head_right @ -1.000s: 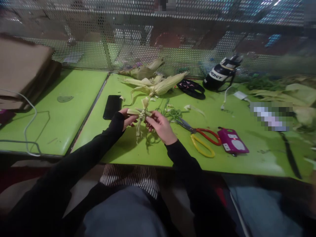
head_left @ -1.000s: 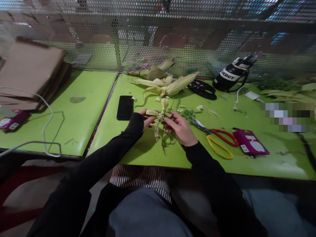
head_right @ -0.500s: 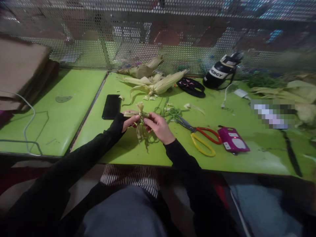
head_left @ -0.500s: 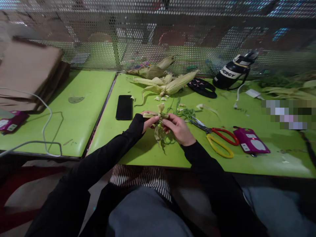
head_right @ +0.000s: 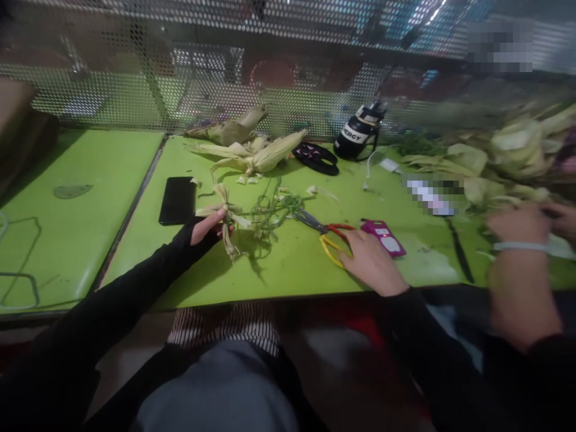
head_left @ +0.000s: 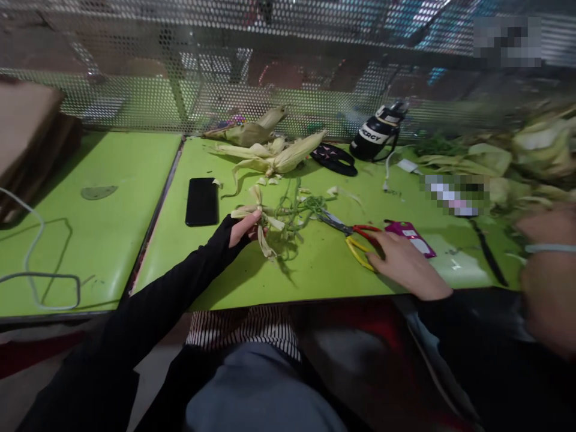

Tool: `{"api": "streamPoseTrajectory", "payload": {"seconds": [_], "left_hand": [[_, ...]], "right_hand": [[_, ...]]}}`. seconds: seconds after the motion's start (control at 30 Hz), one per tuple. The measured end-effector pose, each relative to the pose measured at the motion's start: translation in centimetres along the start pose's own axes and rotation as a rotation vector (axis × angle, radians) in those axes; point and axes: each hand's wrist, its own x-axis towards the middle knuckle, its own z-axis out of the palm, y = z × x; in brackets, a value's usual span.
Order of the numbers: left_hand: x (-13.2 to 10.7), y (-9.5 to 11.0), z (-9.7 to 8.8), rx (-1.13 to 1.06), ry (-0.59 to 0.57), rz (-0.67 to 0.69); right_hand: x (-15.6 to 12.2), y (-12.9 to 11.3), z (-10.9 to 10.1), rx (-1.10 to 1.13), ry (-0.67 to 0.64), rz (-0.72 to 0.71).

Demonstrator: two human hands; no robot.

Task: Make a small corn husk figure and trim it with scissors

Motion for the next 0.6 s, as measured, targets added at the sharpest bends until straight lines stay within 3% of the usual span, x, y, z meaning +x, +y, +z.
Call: {"api": "streamPoseTrajectory", "payload": {"seconds": [0.13,0.3,0.4,0.5,0.6], "left_hand": [[-0.5,0.1,0.2,-0.005,-0.074,-0.005],[0.2,0.3,-0.8,-0.021,-0.085,0.01],[0.4,0.4,-0.9,-0.033,-0.073,0.023],[0.0,0.6,-0.4,-0.051,-0.05,0.031],[-0.5,0.8,0.1,-0.031,-0.029,0.032]], "right_hand": [[1.2,-1.1,-0.3,-0.045,-0.126,0.128],[1.8,-2.0,-2.8,-0.075,-0.209,0.071],[1.4,-1.2,-4.8,-0.121,-0.204,0.197],[1.3,0.2,-6.5,-0.004,-0.202,0.405],[1.3,0.8,-7.1,0.114,-0.233,0.403]]}}
